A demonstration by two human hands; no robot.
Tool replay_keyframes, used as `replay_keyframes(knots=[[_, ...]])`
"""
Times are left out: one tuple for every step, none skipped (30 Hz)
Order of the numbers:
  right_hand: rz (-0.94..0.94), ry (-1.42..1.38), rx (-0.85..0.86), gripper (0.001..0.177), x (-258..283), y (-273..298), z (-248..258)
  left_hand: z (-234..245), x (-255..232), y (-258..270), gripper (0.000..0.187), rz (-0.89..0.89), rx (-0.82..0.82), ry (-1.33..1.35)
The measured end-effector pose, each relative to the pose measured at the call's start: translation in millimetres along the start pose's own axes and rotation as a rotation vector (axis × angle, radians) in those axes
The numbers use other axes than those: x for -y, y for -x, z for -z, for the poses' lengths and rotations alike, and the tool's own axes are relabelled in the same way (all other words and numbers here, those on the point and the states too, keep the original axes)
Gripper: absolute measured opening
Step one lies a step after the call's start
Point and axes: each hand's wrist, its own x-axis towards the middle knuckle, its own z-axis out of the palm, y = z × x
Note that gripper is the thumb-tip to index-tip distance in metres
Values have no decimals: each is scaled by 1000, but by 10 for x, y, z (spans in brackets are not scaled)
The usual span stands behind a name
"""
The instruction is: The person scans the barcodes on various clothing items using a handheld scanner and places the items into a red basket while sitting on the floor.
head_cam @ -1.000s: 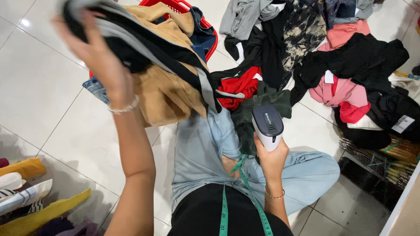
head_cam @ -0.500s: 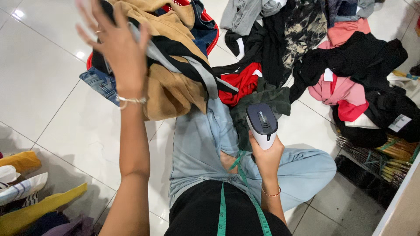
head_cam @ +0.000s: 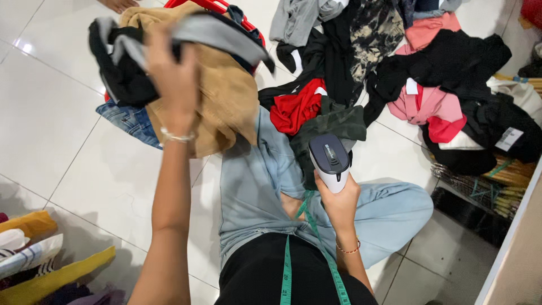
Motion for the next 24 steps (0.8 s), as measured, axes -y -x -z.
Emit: replay_keyframes(knots=[[-7,-1,-6,24,5,2,19,95,14,-66,27,-2,8,4],[-26,-3,-8,24,4,0,39,183,31,-132,34,-28,-71,-51],[-49,-5,-11,23,-3,12,62,264,43,-193,44,-57,-145,-105],[-60,-6,-19,23,-1,-17,72,236,213,-209,44,-59,-133,-99],[-39,-10,-30,23,-4,-7,91,198,383,-204,38,-10,14,-389],[-18,-13,-41,22,-14,-3,113,148,551,-198,37,29,164,-678],[-39,-11,-56,22,-75,-6,110,25,656,-131,37,19,186,-668],[-49,-18,-60,23,-140,-11,113,-103,754,-59,39,-110,243,-858],[-60,-22,-66,24,-214,0,131,-239,842,33,45,-249,296,-1043],[-84,-18,-82,24,-249,4,158,-297,856,64,45,-265,316,-1027],[-46,8,-103,26,-278,12,183,-388,879,86,49,-165,344,-987],[-8,37,-123,29,-305,10,210,-488,901,101,54,-65,375,-947],[-32,48,-148,29,-313,16,255,-508,510,116,54,-82,399,-923],[-53,9,-157,26,-319,20,300,-510,123,125,37,-72,333,-662],[-66,-36,-161,23,-328,11,320,-464,-244,123,21,-57,262,-405],[-85,-30,-180,23,-366,14,361,-670,-457,263,21,-65,282,-388],[-112,-14,-189,23,-394,-2,375,-844,-653,386,11,-106,277,-107],[-139,1,-199,23,-417,-13,386,-1003,-851,513,5,-142,270,173],[-153,2,-208,23,-513,-18,395,-1319,-839,917,5,-144,285,180],[-173,-14,-244,25,-607,-17,402,-1619,-828,1330,17,-66,421,344],[-187,-25,-277,29,-706,-30,412,-1912,-811,1753,34,17,553,507],[-196,-21,-282,29,-700,-14,443,-2009,-826,2041,34,20,561,513],[-192,-27,-283,25,-693,-13,474,-2106,-842,2317,66,154,866,330],[-187,-33,-285,21,-684,-9,505,-2196,-859,2594,99,288,1163,132]])
